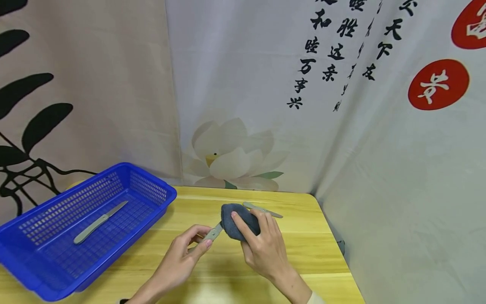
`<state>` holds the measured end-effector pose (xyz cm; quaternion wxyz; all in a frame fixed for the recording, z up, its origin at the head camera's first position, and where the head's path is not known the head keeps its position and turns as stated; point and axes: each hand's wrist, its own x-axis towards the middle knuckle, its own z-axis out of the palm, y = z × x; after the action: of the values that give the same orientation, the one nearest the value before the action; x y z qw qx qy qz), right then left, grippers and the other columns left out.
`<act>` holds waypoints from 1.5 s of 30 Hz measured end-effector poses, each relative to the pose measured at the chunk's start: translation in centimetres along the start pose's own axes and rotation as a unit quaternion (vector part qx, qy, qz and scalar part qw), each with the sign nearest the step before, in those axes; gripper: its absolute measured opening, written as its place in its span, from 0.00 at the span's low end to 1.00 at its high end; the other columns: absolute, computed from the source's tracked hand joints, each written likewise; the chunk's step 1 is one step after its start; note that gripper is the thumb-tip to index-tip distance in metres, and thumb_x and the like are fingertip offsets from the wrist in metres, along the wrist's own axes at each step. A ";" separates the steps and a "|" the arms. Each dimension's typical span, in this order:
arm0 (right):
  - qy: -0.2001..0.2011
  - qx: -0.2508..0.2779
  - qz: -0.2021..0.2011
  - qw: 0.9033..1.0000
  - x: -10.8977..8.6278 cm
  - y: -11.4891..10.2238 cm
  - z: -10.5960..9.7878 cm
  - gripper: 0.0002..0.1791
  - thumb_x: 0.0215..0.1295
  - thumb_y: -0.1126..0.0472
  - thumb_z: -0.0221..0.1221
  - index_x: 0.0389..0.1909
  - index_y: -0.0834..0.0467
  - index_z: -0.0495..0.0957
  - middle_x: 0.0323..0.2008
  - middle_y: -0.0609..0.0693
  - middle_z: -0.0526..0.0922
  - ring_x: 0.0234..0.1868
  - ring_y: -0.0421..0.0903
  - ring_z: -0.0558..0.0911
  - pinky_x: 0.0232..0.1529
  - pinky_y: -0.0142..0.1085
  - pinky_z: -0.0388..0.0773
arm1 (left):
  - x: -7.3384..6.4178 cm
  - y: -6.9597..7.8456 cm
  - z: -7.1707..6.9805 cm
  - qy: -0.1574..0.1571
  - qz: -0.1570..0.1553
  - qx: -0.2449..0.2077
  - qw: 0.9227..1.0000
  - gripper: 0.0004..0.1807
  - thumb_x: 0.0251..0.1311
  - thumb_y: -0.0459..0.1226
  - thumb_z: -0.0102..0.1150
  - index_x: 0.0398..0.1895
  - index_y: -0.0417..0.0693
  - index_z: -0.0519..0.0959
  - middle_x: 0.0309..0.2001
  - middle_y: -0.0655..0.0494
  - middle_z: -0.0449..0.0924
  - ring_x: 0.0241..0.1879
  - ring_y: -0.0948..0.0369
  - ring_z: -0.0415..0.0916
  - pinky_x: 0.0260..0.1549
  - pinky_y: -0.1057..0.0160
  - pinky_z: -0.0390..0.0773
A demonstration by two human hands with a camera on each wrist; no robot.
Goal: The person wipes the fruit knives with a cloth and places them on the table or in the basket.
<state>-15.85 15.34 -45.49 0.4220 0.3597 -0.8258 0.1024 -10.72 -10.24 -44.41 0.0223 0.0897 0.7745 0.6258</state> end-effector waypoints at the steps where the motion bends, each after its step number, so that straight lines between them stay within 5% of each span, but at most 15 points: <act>1: 0.001 0.000 0.005 1.000 0.0 0.2 0.0 0.30 0.80 0.59 0.52 0.79 0.46 0.79 0.60 0.63 0.82 0.50 0.56 0.80 0.49 0.49 0.84 | 0.0 0.0 0.0 0.001 0.000 0.002 1.000 0.11 0.84 0.37 0.63 0.62 0.49 0.85 0.48 0.51 0.86 0.48 0.61 0.82 0.46 0.64 0.86; 7: 0.006 -0.007 0.038 0.999 0.1 1.5 -0.4 0.38 0.65 0.64 0.61 0.78 0.46 0.80 0.59 0.66 0.82 0.45 0.56 0.77 0.44 0.49 0.80 | 0.0 -0.1 -0.2 -0.008 0.001 0.012 1.000 0.10 0.84 0.38 0.63 0.61 0.51 0.85 0.48 0.51 0.86 0.48 0.61 0.82 0.45 0.64 0.85; 17: 0.018 0.007 0.053 0.998 -0.5 1.4 -1.2 0.40 0.60 0.67 0.61 0.78 0.48 0.81 0.59 0.67 0.81 0.45 0.56 0.77 0.45 0.51 0.80 | 0.1 0.0 -0.1 0.003 -0.019 0.019 1.000 0.11 0.82 0.38 0.66 0.62 0.51 0.86 0.47 0.53 0.87 0.46 0.62 0.83 0.37 0.66 0.82; 27: -0.006 0.024 -0.020 1.000 -1.3 -2.7 -1.4 0.28 0.87 0.56 0.43 0.79 0.48 0.79 0.58 0.60 0.82 0.48 0.50 0.78 0.49 0.44 0.81 | 0.6 -0.1 0.2 0.013 0.000 0.023 1.000 0.11 0.82 0.38 0.66 0.61 0.53 0.87 0.52 0.54 0.89 0.47 0.62 0.84 0.42 0.65 0.85; 37: -0.036 0.014 -0.025 0.999 -1.2 -3.5 -1.1 0.30 0.89 0.55 0.38 0.82 0.46 0.76 0.60 0.58 0.82 0.49 0.50 0.77 0.52 0.43 0.81 | 0.5 0.1 0.2 -0.002 -0.002 0.016 1.000 0.08 0.83 0.40 0.65 0.57 0.54 0.87 0.52 0.52 0.88 0.46 0.60 0.85 0.36 0.64 0.83; 45: -0.030 0.002 -0.009 0.999 -1.0 -2.8 -0.7 0.36 0.69 0.60 0.58 0.80 0.46 0.78 0.59 0.60 0.82 0.49 0.52 0.78 0.48 0.44 0.82 | 0.2 -0.1 -0.2 -0.016 0.018 0.015 1.000 0.13 0.84 0.39 0.64 0.64 0.48 0.85 0.55 0.51 0.89 0.49 0.62 0.83 0.44 0.64 0.85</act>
<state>-13.16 14.17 -46.24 0.3966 0.3709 -0.8349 0.0897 -10.91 -10.44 -44.46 0.0215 0.1139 0.7817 0.6127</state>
